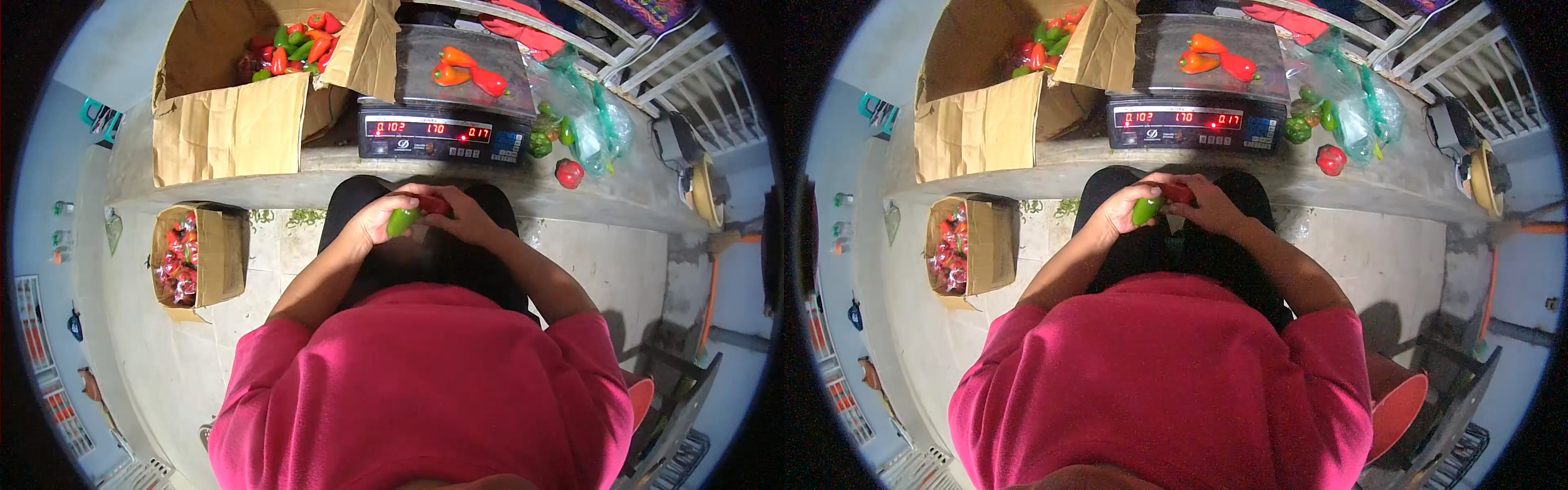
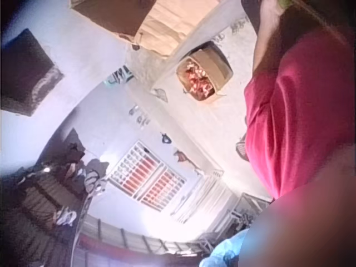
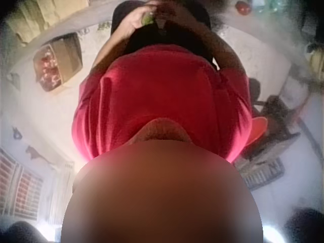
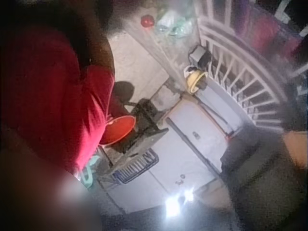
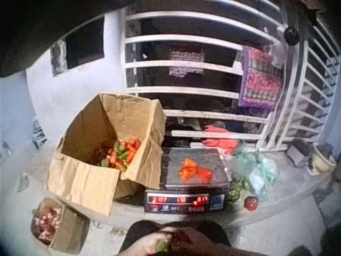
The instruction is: The person selects red and green bell peppers from a cardboard box and places them on a digital scale to weigh them. They then transfer the peppers into clear plastic bags, tie the bags closed, and place the packaged peppers into a smaller cardboard box.
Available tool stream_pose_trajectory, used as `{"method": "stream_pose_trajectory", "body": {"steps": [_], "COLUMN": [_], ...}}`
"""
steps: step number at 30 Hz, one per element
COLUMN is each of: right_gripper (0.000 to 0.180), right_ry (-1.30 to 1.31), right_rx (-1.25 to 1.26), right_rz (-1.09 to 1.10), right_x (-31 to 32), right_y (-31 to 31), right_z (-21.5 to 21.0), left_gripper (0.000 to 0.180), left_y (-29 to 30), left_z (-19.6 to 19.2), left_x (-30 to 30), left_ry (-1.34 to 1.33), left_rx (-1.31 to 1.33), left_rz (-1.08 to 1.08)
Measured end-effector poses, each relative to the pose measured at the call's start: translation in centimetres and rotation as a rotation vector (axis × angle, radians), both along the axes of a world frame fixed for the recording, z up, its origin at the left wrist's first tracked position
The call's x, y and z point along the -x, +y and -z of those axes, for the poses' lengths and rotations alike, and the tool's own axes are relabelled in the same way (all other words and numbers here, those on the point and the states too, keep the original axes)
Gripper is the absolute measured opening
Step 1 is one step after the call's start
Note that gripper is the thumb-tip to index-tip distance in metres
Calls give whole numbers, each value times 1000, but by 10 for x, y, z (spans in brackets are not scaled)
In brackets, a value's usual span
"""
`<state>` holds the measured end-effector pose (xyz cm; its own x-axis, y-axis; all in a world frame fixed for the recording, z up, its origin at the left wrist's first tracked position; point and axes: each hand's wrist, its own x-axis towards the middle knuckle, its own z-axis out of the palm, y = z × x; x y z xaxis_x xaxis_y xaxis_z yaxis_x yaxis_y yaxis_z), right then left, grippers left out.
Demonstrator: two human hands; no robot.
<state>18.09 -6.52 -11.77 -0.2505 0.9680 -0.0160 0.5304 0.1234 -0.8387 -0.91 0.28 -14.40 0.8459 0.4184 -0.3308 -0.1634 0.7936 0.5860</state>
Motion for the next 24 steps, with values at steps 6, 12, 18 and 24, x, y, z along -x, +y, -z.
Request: {"method": "stream_pose_trajectory", "body": {"steps": [6,12,18,24], "right_gripper": [46,45,47,41], "right_ry": [-87,453,184,-86], "right_rx": [-95,-243,-191,-104], "right_rz": [83,404,760,794], "right_x": [-30,-95,-166,-177], "right_y": [31,115,186,223], "right_z": [-22,-73,-48,-10], "left_gripper": [49,50,47,45], "left_y": [6,16,13,11], "left_z": [-5,19,20,12], "left_x": [6,10,-1,1], "left_ry": [-143,-380,-280,-261], "left_rx": [195,394,289,216], "left_rz": [-43,-128,-205,-160]}}
